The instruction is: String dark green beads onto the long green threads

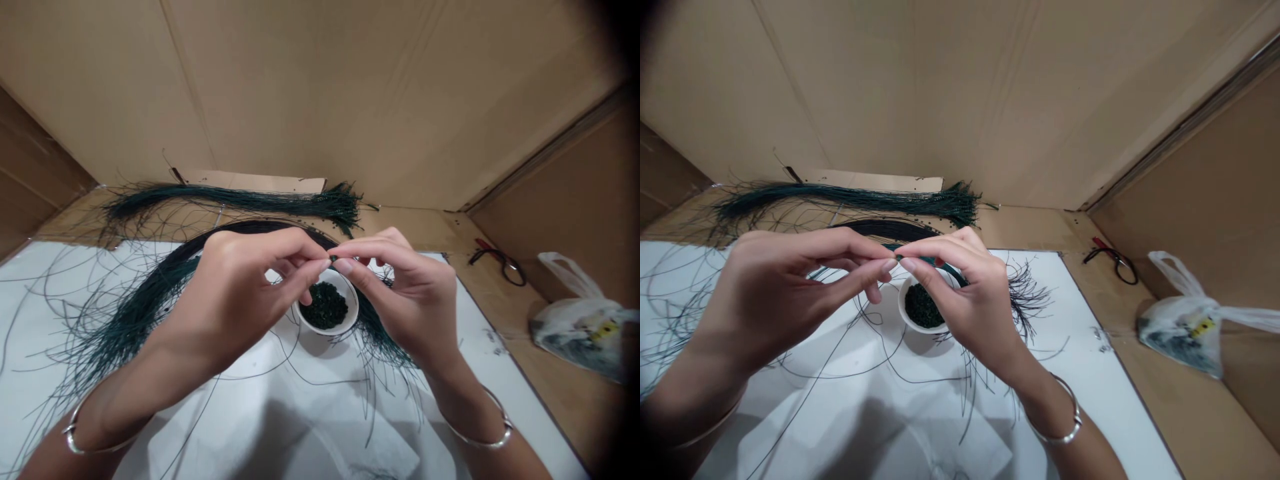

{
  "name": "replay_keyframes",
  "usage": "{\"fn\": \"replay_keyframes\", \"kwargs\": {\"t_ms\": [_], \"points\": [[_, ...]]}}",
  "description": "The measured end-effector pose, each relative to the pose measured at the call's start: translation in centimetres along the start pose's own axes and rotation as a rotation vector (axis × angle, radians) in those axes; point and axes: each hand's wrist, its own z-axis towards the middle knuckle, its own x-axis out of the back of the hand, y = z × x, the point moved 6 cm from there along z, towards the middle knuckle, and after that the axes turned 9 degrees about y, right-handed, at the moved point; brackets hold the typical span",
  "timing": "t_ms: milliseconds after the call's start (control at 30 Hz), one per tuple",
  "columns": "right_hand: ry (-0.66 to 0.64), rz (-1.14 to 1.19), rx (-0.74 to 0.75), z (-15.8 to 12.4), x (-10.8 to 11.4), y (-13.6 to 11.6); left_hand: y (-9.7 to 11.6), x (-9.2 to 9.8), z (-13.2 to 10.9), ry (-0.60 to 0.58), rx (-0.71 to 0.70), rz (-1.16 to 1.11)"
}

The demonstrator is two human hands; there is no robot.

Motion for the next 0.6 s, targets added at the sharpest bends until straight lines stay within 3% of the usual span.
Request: {"fn": "replay_keyframes", "kwargs": {"t_ms": [333,600], "points": [[-0.005,0.004,0.051,0.16,-0.01,-0.25,-0.14,-0.09,-0.01,0.014,-0.001,0.089],[-0.039,0.019,-0.033,0.36,0.09,0.05,0.21,-0.02,-0.25,0.019,0.002,0.103]]}}
